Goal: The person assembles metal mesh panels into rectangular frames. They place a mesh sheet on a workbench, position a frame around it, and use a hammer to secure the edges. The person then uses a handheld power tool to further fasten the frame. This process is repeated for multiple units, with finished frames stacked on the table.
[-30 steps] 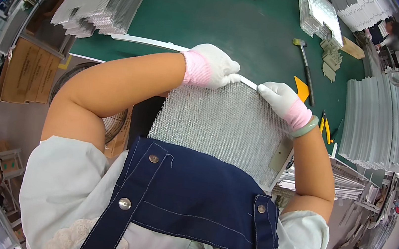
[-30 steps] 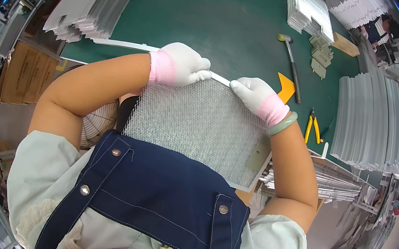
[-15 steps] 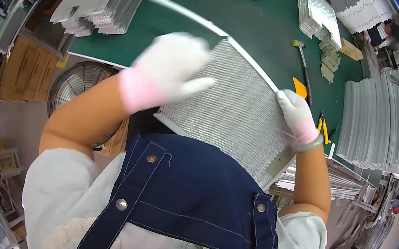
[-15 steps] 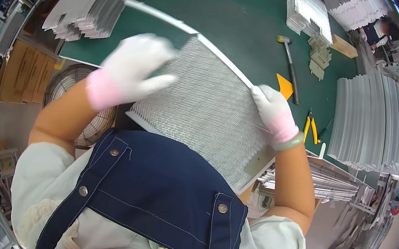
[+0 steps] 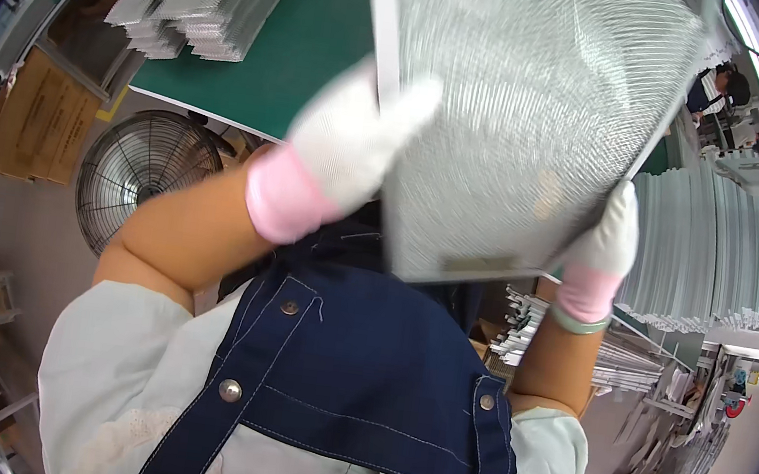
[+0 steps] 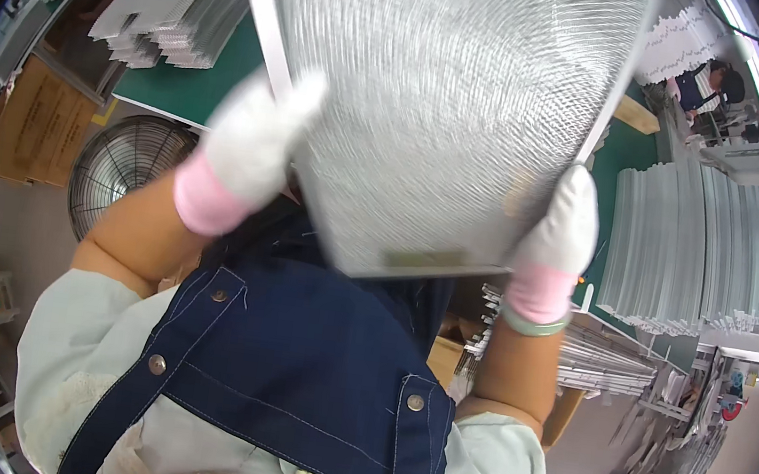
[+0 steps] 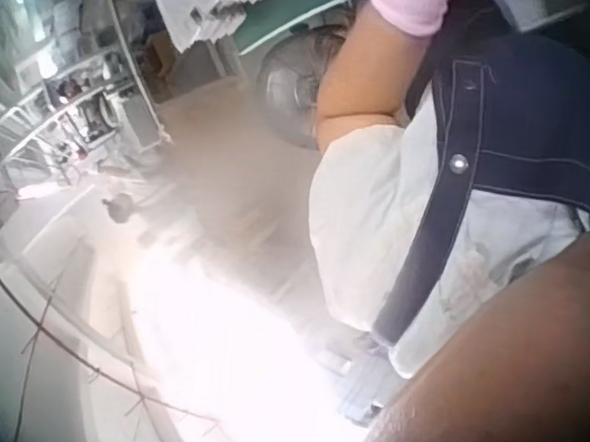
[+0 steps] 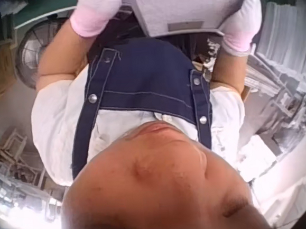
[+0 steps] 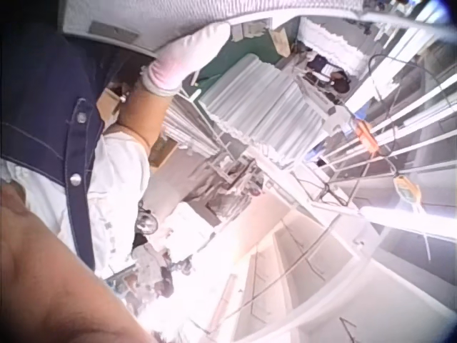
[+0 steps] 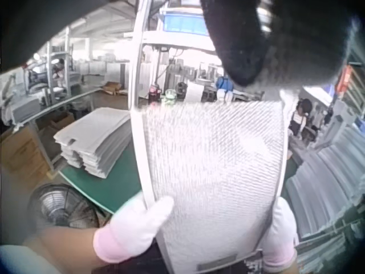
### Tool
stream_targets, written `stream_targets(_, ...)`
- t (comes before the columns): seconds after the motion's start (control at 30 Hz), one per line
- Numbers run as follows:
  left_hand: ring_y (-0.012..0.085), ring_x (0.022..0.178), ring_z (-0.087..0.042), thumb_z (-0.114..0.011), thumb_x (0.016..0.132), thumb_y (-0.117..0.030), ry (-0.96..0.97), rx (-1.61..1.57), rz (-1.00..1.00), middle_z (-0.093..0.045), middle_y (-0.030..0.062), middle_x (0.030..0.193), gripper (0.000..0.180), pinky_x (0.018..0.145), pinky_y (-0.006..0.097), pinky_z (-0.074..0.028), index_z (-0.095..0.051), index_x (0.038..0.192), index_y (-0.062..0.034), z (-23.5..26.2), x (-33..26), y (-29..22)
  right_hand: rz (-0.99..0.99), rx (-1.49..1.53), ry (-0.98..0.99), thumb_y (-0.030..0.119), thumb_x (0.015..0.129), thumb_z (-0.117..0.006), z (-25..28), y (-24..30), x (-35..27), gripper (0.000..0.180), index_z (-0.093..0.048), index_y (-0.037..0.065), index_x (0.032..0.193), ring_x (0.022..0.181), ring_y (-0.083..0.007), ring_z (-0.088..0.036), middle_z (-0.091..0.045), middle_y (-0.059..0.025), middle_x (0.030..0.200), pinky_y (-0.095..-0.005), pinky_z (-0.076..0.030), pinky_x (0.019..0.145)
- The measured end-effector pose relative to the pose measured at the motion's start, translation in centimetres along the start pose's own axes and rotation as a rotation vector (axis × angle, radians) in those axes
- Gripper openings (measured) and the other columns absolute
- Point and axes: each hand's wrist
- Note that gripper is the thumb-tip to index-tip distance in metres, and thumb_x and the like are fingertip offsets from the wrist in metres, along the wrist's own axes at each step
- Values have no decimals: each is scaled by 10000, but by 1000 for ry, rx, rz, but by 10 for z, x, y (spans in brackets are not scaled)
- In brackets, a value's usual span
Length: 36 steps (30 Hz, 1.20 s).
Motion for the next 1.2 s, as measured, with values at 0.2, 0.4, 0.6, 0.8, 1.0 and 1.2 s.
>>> stream_targets(0.2, 296, 852, -613, -674, 883, -257, 569, 332, -88, -607, 160, 932, 294, 773, 382, -499, -628, 1079, -42, 60, 110, -65, 61, -104, 715, 184, 1060, -425, -68, -13, -71, 328, -603, -59, 1189, 945, -314, -642, -665, -212, 1052, -390, -514, 850)
stream_targets(0.4, 190, 882, -602, -644, 932, -507, 857, 863, 164, -665, 108, 940, 606, 832, 333, -482, -650, 1181, 45, 65, 103, -27, -532, 312, 1481, 402, 1097, -343, -57, -4, -103, 576, -598, -78, 1287, 1181, -239, -596, -657, -200, 1256, -345, -414, 1066)
stream_targets(0.6, 252, 915, -691, -745, 851, -451, 941, 954, 224, -720, 164, 981, 599, 836, 342, -528, -664, 1173, 47, 42, 88, -7, -458, 89, 1553, 451, 1049, -454, 31, 69, -69, 644, -462, -87, 1404, 1260, -335, -555, -581, -239, 1330, -391, -405, 1089)
stream_targets(0.8, 228, 868, -698, -817, 802, -350, 1052, 989, 282, -725, 137, 921, 489, 805, 345, -540, -694, 1100, 18, -3, 80, -31, 909, -643, 557, 188, 849, -684, -20, 121, 11, 265, -659, 19, 1052, 906, -340, -664, -671, -186, 978, -416, -531, 797)
stream_targets(1.0, 205, 880, -690, -826, 793, -307, 1097, 836, 245, -729, 95, 930, 393, 805, 345, -532, -711, 1063, -44, -5, 75, -21, 416, -804, 752, 330, 960, -583, -65, 88, 27, 295, -623, 46, 893, 713, -358, -670, -657, -164, 728, -446, -527, 648)
stream_targets(1.2, 346, 874, -669, -717, 874, -386, 831, 1067, -153, -676, 181, 902, 422, 780, 421, -523, -626, 1085, -31, 11, 43, -42, 595, -828, 734, 294, 941, -618, -61, 74, 29, 242, -618, 64, 866, 684, -354, -653, -633, -147, 718, -446, -518, 625)
Point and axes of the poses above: each hand's wrist, its own x-axis towards the middle knuckle, its own z-axis out of the back of the hand, y = z × x
